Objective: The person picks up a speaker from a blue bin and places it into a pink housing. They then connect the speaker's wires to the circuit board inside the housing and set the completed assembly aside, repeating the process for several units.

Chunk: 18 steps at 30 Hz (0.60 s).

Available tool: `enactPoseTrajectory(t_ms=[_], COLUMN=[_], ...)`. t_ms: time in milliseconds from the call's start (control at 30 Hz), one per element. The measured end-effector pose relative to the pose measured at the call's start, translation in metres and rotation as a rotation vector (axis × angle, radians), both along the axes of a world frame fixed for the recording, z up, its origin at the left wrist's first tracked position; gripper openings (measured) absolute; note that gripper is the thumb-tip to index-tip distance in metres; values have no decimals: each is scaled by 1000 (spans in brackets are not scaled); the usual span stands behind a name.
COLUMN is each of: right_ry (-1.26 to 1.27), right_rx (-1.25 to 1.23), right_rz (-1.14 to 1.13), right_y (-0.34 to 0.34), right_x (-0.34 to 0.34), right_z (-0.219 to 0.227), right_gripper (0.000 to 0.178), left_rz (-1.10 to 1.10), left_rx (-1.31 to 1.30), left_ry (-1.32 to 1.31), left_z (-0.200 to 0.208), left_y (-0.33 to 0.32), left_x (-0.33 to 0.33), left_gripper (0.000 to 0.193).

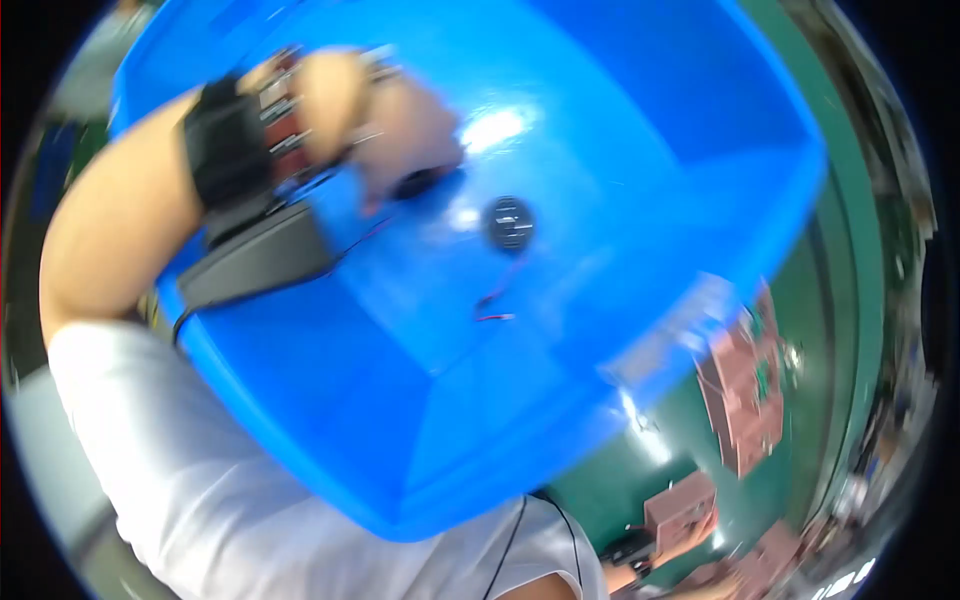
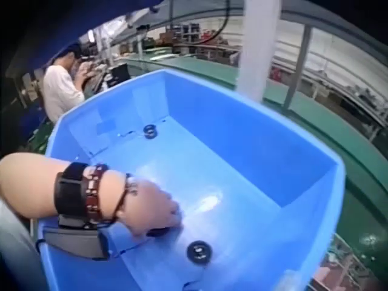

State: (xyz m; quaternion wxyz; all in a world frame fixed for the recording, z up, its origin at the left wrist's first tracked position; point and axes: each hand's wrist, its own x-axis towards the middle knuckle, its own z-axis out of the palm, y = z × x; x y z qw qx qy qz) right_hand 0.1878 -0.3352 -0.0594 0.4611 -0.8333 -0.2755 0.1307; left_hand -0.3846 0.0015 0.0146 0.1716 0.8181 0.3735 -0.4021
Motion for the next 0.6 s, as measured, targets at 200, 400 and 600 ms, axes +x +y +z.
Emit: enactPoseTrajectory(t_ms=[200, 400, 600], right_ry=[234, 390, 451], right_rx=[177, 361, 378], right_rz=[121, 165, 231], right_y=[32, 24, 24], right_x=[-11, -6, -9], right_z=[-19, -22, -18], right_gripper=[23, 21, 17], left_rz=[-76, -220, -182], left_rx=[178, 166, -28], left_ry=[-255, -278, -389], left_z=[6, -18, -44], left_y=[-16, 6, 38], left_x=[-31, -62, -70], left_gripper=[34, 40, 34])
